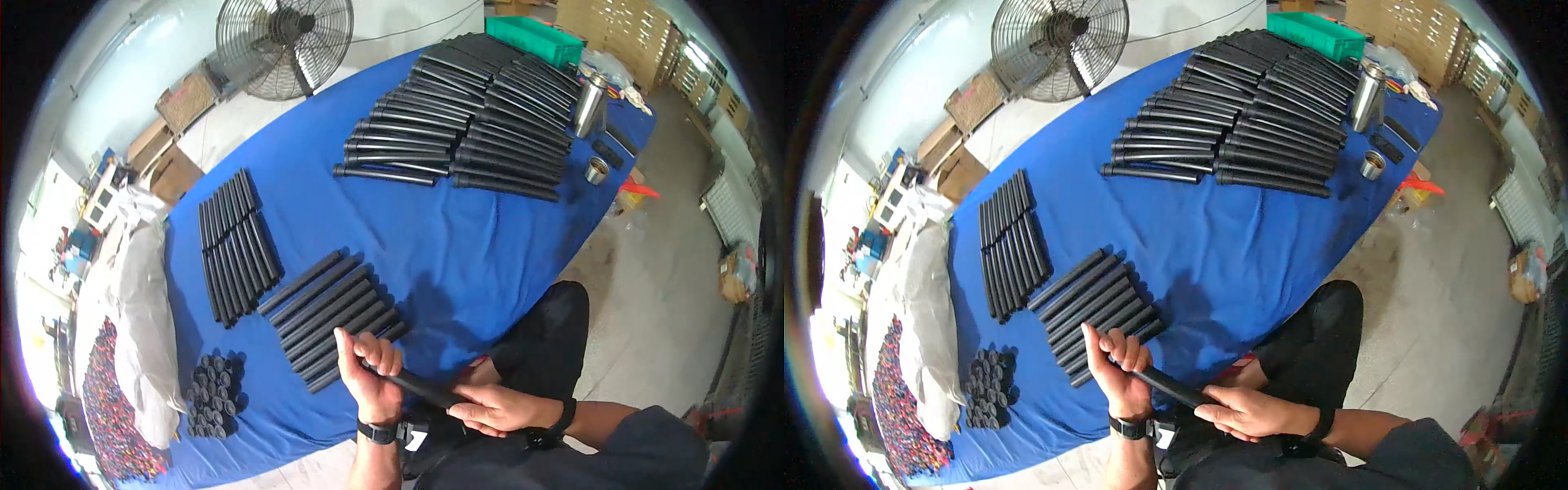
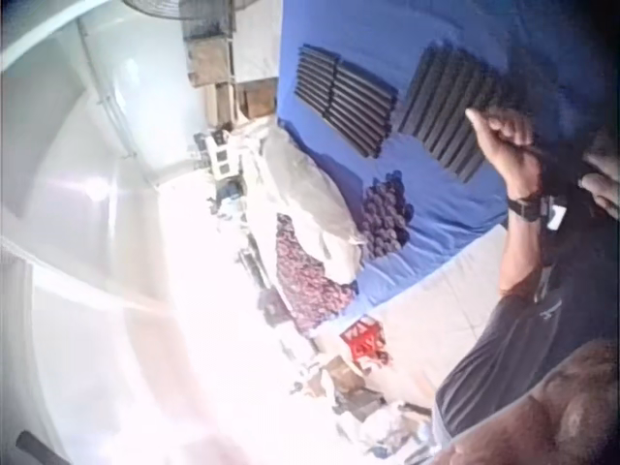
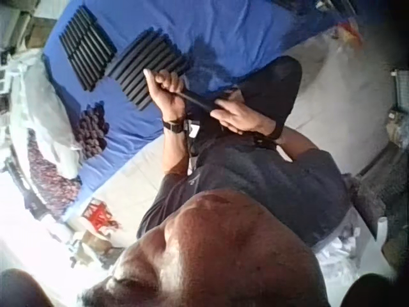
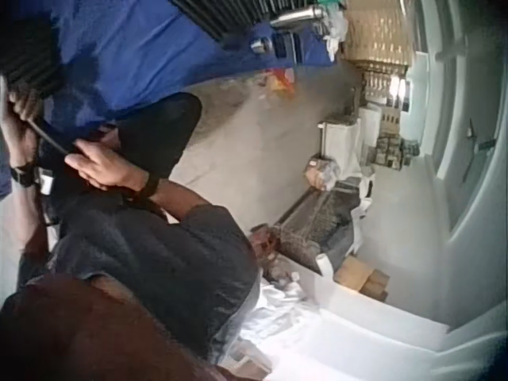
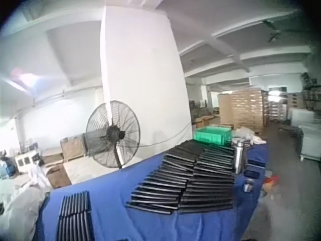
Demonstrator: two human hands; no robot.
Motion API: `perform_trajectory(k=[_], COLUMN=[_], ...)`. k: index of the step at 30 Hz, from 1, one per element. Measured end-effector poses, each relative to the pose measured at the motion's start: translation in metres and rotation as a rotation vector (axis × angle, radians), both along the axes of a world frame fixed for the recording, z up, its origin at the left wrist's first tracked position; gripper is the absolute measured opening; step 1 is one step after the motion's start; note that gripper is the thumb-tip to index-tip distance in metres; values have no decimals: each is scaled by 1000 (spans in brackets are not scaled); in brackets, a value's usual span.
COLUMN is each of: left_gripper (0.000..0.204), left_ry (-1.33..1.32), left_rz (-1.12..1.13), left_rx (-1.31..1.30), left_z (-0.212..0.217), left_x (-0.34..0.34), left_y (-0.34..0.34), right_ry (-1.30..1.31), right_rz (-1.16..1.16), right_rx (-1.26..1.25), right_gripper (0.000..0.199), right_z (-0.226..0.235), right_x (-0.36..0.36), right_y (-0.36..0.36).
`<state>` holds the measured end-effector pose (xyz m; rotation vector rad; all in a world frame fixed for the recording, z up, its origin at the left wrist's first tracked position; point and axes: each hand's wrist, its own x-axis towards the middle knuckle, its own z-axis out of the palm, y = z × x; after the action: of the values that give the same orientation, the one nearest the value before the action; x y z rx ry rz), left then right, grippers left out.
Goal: The person assembles black cylindrical components by inserting smaller inner tubes into larger outer sleeves. They handle the parts one by one, aligning the ends and pushing them together to form longer rods. The assembled units are placed in a neat row on a blue-covered table.
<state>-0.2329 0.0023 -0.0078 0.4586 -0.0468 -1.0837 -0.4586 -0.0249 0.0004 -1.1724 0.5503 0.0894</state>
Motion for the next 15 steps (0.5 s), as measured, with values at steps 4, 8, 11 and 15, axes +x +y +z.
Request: perform_trajectory(k=[4, 8, 11, 15], left_gripper=[48, 48, 47, 47], left_ry=[-25, -57, -76, -118], left_rz=[17, -13, -19, 25], left_rx=[87, 137, 179, 233], left_z=[1, -13, -13, -6], left_x=[-2, -2, -2, 3], left_y=[-3, -3, -3, -2], right_ry=[-27, 5, 32, -141], right_rz=[-3, 5, 19, -167], right_rx=[-120, -195, -267, -1053], right_gripper=[35, 35, 35, 40], right_z=[-7, -10, -5, -7], right_x=[0, -3, -3, 1], right_y=[2, 2, 2, -2])
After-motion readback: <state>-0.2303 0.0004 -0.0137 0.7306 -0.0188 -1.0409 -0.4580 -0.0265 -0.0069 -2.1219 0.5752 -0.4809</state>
